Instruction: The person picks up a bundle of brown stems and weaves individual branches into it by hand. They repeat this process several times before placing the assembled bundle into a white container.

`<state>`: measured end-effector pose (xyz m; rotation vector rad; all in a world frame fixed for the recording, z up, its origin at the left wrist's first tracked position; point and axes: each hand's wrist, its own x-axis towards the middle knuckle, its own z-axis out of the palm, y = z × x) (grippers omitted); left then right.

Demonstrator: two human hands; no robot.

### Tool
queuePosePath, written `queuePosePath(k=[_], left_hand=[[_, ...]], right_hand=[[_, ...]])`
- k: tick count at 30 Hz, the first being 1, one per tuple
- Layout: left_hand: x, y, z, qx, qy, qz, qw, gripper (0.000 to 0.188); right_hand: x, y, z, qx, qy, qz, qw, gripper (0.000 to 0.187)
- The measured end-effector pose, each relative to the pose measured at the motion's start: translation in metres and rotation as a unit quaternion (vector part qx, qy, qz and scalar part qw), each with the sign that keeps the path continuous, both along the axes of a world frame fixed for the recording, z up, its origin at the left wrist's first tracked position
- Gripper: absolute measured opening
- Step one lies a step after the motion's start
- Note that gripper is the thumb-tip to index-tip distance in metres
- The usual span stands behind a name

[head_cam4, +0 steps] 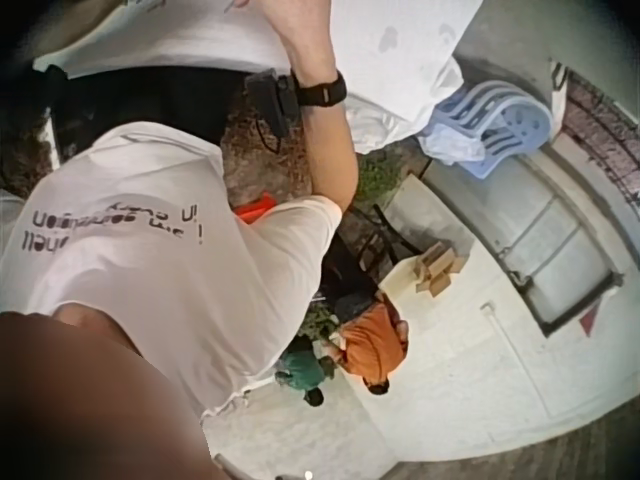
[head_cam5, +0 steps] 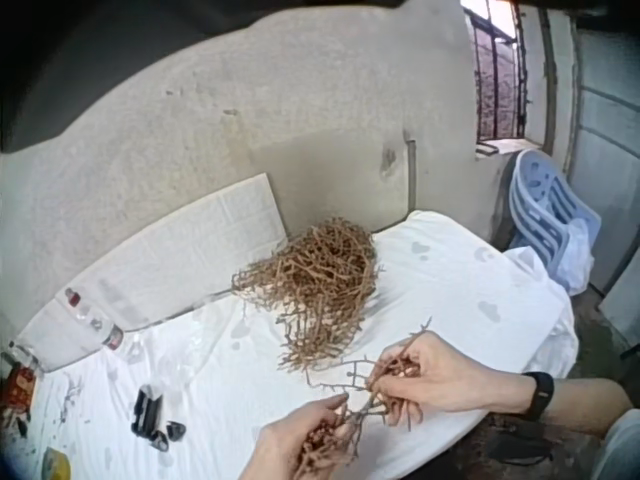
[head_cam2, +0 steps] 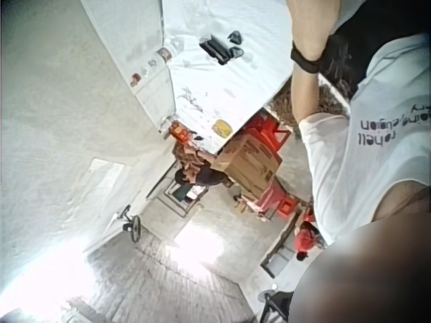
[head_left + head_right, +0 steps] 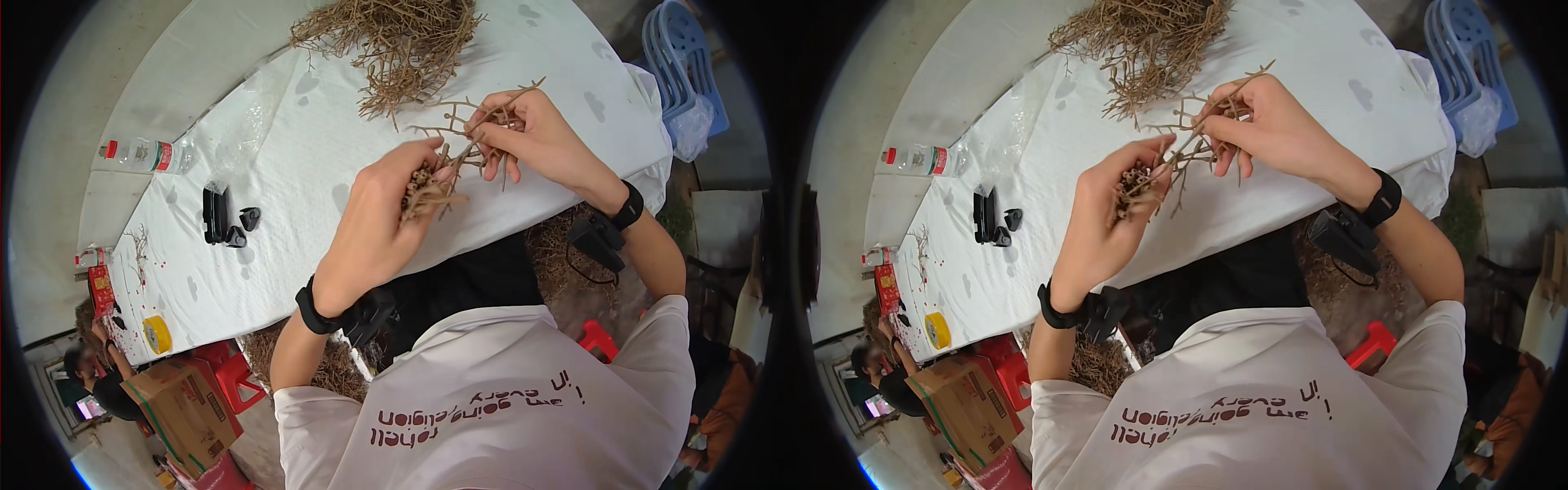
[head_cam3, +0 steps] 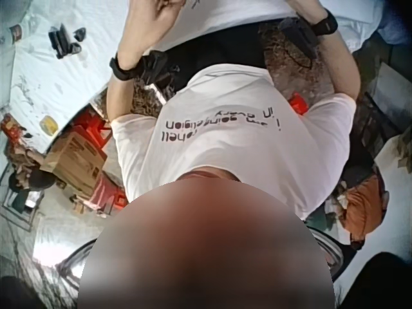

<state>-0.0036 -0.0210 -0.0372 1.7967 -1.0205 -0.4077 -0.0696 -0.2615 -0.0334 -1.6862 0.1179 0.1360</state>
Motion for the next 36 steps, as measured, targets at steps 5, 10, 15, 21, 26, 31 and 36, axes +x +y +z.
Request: queuePosePath(k=[5,10,15,21,26,31,36], left_hand=[[0.0,0.003,0.002,-0.043,0.192,-0.003,0.98,0.012],[0.002,-0.005,-0.004,0.058,0.135,-0.059,0.987,0.012],[-0.009,-0.013,-0.016,0.015,0.163,-0.005,0.986,0.01],[-0.012,-0.013,-0.02,-0.037,0.187,-0.006,0.982,0.013],[-0.008,-0.01,-0.024,-0.068,0.282,-0.006,0.957,0.014],[-0.008,0.003,-0.029,-0.108,0.269,0.053,0.956,0.012],[0.0,0.015,-0.028,-0.042,0.159,0.031,0.986,0.007]], right_hand=[[-0.001,0.001,-0.002,-0.015,-0.003,-0.002,1.0,0.021],[0.001,0.007,0.0,0.007,-0.009,0.002,1.0,0.021],[0.001,0.005,0.001,0.013,-0.01,0.003,1.0,0.021],[0.0,0.003,0.0,0.058,0.002,0.006,0.998,0.018],[-0.001,-0.008,0.002,0.031,0.026,0.039,0.998,0.013],[-0.011,-0.03,0.005,-0.034,0.029,0.073,0.996,0.012],[-0.029,-0.041,0.014,-0.068,0.072,0.143,0.985,0.012]])
